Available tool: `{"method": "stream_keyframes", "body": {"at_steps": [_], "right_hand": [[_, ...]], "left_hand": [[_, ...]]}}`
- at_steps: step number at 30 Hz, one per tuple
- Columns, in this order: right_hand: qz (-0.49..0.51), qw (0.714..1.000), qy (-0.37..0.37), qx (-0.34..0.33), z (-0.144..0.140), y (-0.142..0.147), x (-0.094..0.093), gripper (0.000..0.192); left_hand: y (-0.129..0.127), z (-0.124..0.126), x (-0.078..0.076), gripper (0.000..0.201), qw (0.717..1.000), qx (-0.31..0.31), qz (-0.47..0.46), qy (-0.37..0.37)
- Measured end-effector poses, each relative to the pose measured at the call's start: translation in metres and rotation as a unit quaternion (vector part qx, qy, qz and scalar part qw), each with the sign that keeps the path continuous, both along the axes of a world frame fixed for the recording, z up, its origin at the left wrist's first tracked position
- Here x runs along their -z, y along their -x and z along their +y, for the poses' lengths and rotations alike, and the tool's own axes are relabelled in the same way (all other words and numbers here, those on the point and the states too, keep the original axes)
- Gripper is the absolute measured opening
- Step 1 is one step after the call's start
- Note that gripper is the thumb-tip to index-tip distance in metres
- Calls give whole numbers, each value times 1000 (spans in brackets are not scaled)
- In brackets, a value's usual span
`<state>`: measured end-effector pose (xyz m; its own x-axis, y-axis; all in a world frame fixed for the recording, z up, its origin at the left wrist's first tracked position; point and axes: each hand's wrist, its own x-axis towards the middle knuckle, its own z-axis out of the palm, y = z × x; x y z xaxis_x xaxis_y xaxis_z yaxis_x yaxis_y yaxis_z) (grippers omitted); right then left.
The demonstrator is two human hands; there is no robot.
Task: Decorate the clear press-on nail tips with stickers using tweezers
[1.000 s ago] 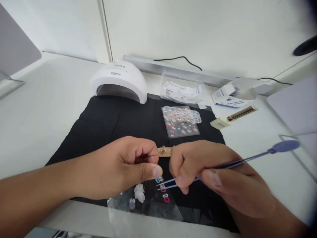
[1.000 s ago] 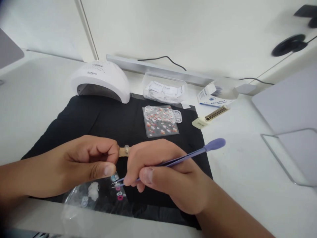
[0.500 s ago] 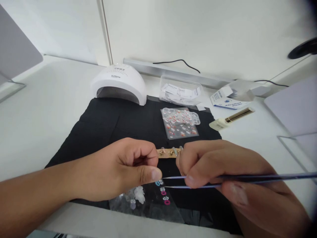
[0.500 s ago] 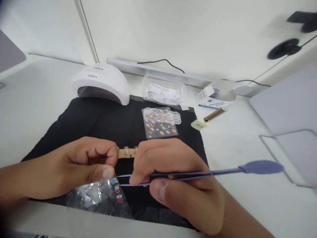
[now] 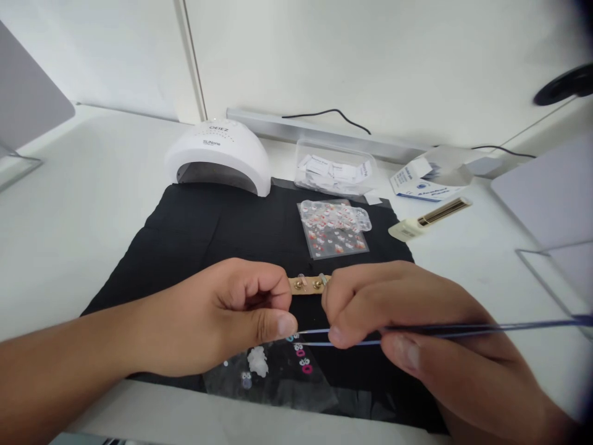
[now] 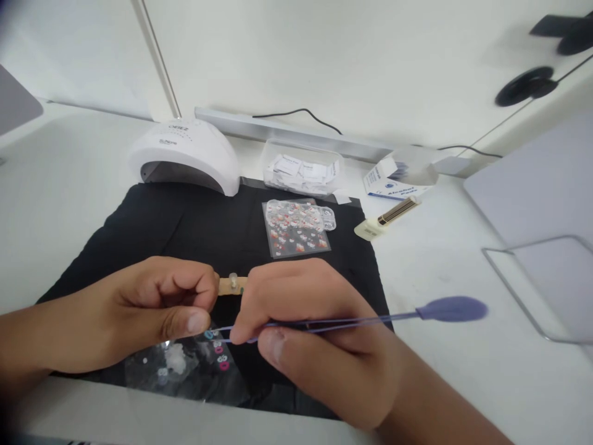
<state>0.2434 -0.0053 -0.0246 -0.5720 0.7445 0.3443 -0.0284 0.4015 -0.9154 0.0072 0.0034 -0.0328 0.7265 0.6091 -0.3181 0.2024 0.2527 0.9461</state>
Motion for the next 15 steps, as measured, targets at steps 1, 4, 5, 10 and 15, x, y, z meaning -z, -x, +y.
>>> {"method": "stream_keyframes", "body": {"at_steps": [1, 4, 5, 10, 15], "right_hand": [[-1, 1000, -1, -2, 0, 0, 1, 24], [-4, 1000, -5, -1, 1, 2, 1, 28], [-4, 1000, -7, 3, 1, 2, 1, 28], [7, 1000, -16, -11, 3, 2, 5, 26], [19, 999, -2, -29, 4, -1, 6, 25]], "left_hand": [[0, 0, 0, 29, 1000, -1, 1, -2], [-1, 1, 0, 29, 1000, -2, 5, 1], [-1, 1, 0, 29, 1000, -3, 5, 3], [-3, 1, -1, 31, 1000, -10, -4, 9], [-3, 1, -1, 32, 1000, -14, 4, 22]]}}
